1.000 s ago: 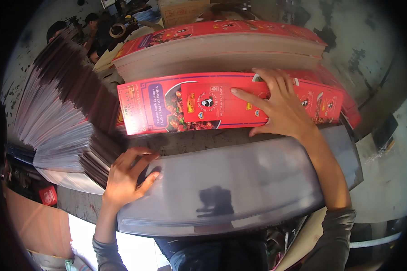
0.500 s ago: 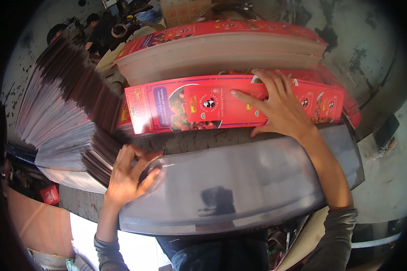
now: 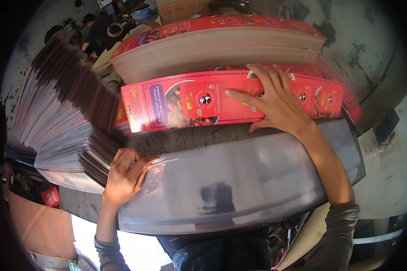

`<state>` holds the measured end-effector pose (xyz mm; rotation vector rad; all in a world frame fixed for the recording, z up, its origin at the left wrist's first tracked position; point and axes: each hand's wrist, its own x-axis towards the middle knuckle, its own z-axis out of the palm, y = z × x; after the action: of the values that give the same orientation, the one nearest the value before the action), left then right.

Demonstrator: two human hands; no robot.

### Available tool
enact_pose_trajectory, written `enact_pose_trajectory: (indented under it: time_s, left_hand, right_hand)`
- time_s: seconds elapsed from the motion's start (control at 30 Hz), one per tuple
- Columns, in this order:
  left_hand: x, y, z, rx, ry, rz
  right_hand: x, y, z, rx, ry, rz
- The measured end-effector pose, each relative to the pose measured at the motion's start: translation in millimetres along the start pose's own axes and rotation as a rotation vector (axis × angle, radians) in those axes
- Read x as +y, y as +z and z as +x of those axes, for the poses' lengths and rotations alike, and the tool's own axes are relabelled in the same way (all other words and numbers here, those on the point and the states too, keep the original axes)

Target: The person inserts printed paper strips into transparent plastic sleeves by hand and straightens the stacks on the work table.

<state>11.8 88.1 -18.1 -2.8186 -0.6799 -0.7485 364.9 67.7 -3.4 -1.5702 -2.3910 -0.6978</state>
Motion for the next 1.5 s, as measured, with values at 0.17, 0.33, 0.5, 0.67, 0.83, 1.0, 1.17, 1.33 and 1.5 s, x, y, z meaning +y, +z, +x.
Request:
enact_pose_trajectory:
  time_s: [0.17, 0.33, 0.5, 0.67, 0.83, 1.0, 1.17, 1.33, 1.5]
  left_hand:
    - [-1.2, 0.7, 0.5, 0.006, 0.021, 0.052]
    - [0.7, 0.9, 1.6, -0.002, -0.025, -0.009]
    - [0.4, 1.0, 0.5, -0.019, -0.046, -0.014]
    - [0.6, 0.9, 0.5, -0.022, -0.053, -0.023]
    - [0.4, 1.0, 0.6, -0.02, -0.048, -0.016]
    - [0.5, -0.3, 0.8, -0.03, -0.045, -0.014]
    - [0.9, -0.4, 1.4, -0.029, -0.052, -0.021]
    - [0.0, 0.0, 1.3, -0.026, -0.044, -0.033]
    - [0.3, -0.4, 1.4, -0.032, -0.043, -0.032]
  right_hand:
    - [1.2, 1.0, 0.2, -0.001, -0.017, 0.012]
    - [0.9, -0.7, 0.0, -0.031, -0.007, 0.0]
    - [0.4, 0.7, -0.5, -0.023, -0.006, 0.002]
    - [0.0, 1.5, -0.5, -0.041, 0.006, 0.001]
    - [0.1, 1.4, -0.6, -0.038, 0.005, 0.003]
    - [-0.3, -0.8, 0.2, -0.061, 0.016, 0.014]
    - [0.2, -2.6, -0.4, -0.079, 0.03, 0.056]
    - [3.5, 4.5, -2.4, -0.038, 0.046, 0.036]
    - [3.9, 3.1, -2.2, -0.052, 0.064, 0.051]
